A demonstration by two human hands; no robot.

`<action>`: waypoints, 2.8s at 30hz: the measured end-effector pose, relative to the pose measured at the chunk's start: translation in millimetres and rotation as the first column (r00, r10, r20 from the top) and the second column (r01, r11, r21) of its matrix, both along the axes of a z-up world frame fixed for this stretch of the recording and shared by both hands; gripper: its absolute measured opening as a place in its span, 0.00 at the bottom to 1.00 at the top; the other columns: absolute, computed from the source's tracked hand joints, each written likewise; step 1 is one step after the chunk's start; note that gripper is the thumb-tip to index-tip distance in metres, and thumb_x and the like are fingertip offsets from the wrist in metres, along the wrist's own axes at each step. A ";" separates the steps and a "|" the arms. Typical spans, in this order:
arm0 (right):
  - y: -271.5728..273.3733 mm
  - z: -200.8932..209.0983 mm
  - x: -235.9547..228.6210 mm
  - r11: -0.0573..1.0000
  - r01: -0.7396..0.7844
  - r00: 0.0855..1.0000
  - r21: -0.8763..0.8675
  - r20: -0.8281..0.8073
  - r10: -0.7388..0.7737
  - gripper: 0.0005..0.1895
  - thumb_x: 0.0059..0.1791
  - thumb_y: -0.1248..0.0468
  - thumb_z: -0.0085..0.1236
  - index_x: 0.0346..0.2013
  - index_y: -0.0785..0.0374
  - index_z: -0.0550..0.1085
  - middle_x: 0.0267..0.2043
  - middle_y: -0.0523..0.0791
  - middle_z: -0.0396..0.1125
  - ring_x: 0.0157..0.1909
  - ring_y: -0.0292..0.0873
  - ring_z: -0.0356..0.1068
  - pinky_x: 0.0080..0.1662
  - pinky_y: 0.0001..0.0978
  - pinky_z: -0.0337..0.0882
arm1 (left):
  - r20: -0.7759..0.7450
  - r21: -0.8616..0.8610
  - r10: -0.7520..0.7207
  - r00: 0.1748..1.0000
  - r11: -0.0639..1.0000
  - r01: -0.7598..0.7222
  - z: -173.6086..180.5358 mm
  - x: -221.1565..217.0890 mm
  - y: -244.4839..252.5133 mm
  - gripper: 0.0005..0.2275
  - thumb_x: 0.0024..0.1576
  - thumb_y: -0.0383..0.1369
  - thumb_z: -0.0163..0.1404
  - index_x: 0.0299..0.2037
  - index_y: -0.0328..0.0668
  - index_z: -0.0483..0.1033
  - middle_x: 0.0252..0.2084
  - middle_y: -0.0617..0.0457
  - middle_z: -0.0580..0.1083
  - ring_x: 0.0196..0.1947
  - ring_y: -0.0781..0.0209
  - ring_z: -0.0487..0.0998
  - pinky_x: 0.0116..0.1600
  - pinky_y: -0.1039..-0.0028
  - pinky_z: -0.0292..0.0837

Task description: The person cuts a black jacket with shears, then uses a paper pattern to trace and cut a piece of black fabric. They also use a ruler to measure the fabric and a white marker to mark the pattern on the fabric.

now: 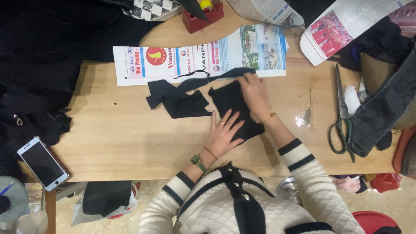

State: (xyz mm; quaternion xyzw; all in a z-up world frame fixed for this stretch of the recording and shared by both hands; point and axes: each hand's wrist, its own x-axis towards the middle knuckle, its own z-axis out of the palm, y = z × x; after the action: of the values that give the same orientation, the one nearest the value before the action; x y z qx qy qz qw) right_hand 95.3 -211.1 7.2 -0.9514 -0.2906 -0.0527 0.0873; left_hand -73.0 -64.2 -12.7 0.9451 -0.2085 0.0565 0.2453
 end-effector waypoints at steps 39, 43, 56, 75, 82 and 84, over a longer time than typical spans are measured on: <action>-53.7 5.8 147.8 0.361 0.838 0.545 0.409 -0.661 -0.517 0.29 0.46 0.43 0.65 0.60 0.43 0.73 0.54 0.43 0.74 0.59 0.50 0.72 0.61 0.43 0.67 | -0.232 0.110 0.959 0.164 0.193 -0.975 -52.1 165.2 256.9 0.42 0.38 0.55 0.70 0.62 0.50 0.66 0.59 0.49 0.64 0.56 0.47 0.74 0.57 0.53 0.60; -46.0 30.8 132.0 0.259 0.788 0.616 0.559 -0.708 -0.347 0.28 0.49 0.51 0.64 0.62 0.55 0.72 0.54 0.48 0.74 0.57 0.47 0.72 0.59 0.41 0.69 | -0.107 0.200 0.984 0.140 0.159 -0.967 2.0 164.4 239.7 0.38 0.38 0.53 0.72 0.53 0.39 0.69 0.53 0.42 0.69 0.56 0.43 0.70 0.56 0.50 0.57; -16.1 123.3 90.1 0.134 0.612 0.729 0.779 -0.622 0.287 0.16 0.52 0.58 0.57 0.53 0.60 0.75 0.56 0.45 0.75 0.52 0.39 0.77 0.54 0.30 0.78 | -0.153 0.157 0.983 0.104 0.128 -0.979 -35.9 174.1 271.7 0.32 0.41 0.53 0.72 0.47 0.46 0.68 0.48 0.43 0.73 0.51 0.43 0.73 0.50 0.46 0.69; 35.8 180.3 -71.8 0.241 0.465 0.663 0.852 -0.516 0.542 0.12 0.55 0.58 0.55 0.48 0.62 0.76 0.51 0.43 0.74 0.49 0.32 0.74 0.52 0.24 0.76 | 0.197 0.190 0.980 0.017 -0.021 -0.982 -41.5 85.6 344.6 0.28 0.56 0.33 0.64 0.63 0.51 0.62 0.62 0.45 0.66 0.55 0.46 0.70 0.48 0.50 0.64; 19.2 159.9 -146.8 0.160 0.692 0.323 0.704 -0.501 0.803 0.12 0.56 0.67 0.54 0.53 0.66 0.75 0.55 0.50 0.73 0.56 0.45 0.75 0.55 0.35 0.79 | 0.411 0.135 0.867 0.280 0.246 -0.960 -18.7 44.7 331.8 0.30 0.46 0.19 0.64 0.60 0.45 0.71 0.68 0.40 0.59 0.64 0.39 0.63 0.57 0.45 0.63; 8.2 135.6 -151.2 0.117 0.811 0.223 0.573 -0.488 0.844 0.13 0.55 0.66 0.56 0.54 0.66 0.75 0.53 0.49 0.74 0.54 0.45 0.75 0.52 0.34 0.79 | 0.444 0.139 0.837 0.321 0.289 -0.947 15.0 29.7 312.6 0.27 0.47 0.19 0.64 0.59 0.45 0.73 0.69 0.40 0.59 0.63 0.37 0.67 0.58 0.46 0.62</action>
State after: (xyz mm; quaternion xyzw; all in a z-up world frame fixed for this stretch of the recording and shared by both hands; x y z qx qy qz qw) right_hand -56.0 -202.9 142.8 -0.3619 -0.0495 0.3795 0.8501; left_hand -43.3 248.4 2.3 0.9029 0.3228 0.2798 -0.0487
